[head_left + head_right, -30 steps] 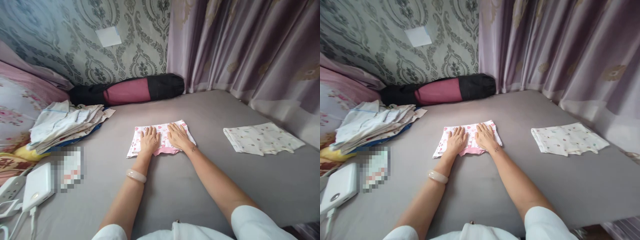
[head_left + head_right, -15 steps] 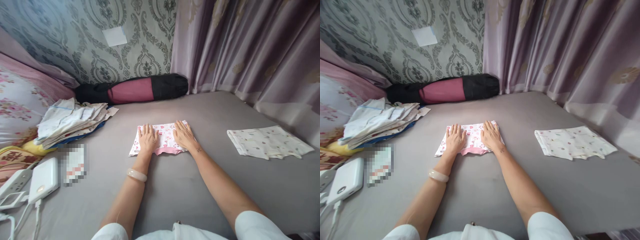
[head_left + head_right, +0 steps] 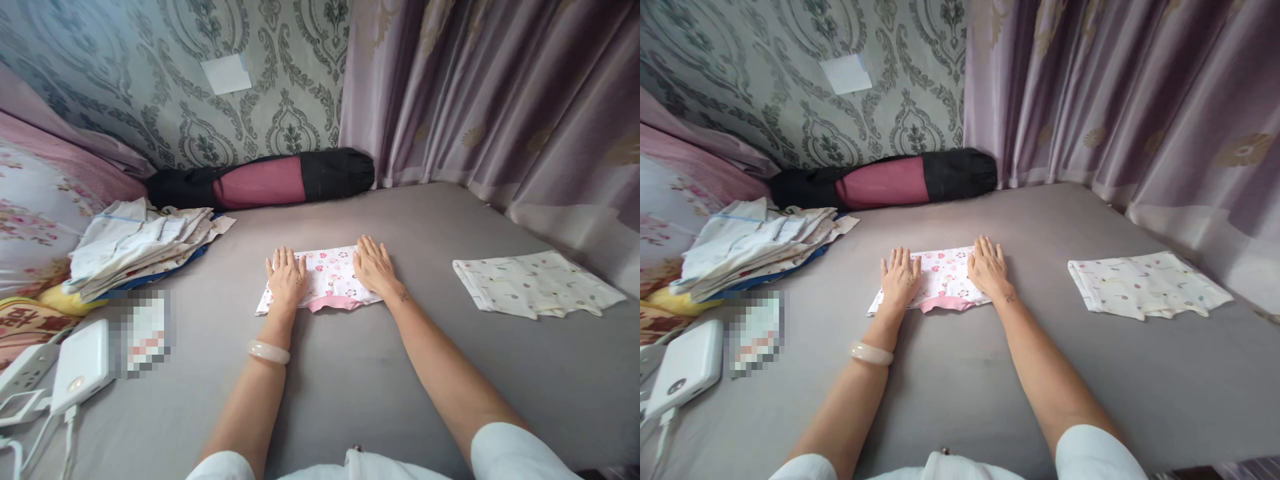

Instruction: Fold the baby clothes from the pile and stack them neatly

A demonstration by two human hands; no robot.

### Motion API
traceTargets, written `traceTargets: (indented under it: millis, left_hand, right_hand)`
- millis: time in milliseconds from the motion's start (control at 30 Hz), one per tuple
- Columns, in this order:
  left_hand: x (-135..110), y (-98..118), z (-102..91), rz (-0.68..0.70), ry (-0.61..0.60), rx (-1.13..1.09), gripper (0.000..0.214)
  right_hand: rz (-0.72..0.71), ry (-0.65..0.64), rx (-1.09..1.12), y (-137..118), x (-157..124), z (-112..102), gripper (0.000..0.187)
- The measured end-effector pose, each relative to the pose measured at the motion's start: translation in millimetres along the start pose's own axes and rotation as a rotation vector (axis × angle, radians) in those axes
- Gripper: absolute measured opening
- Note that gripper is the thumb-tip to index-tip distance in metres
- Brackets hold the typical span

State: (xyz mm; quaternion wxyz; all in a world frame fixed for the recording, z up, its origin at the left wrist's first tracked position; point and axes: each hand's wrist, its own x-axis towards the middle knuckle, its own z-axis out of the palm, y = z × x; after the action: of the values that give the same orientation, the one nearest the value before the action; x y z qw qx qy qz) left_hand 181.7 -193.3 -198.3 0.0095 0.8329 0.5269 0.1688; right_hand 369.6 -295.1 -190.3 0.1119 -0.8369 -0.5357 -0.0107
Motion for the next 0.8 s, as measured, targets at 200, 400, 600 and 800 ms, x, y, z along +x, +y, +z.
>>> traceTargets:
  millis: [200, 400, 600, 800]
  left_hand:
    - [4.4, -11.2, 5.3, -0.027, -0.114, -0.016, 0.058]
    - [2.1, -7.2, 4.1, -0.028, -0.045, -0.046, 0.054]
    - [-10.3, -7.7, -10.0, 0.002, 0.061, -0.061, 0.053]
    - [-31.2, -36.1, -21.8, -0.022, 0.064, -0.241, 0.046]
  right_hand:
    - [0.081, -0.110, 0.021, 8.2, 1.4, 1.1, 0.061]
    - [0.075, -0.108, 0.007, 9.1, 1.0, 0.2, 0.060]
    - [-0.039, 0.021, -0.018, -12.7, -4.2, -1.8, 0.059]
    - [-0.079, -0.056, -0.006, -25.3, -8.2, 11.8, 0.057]
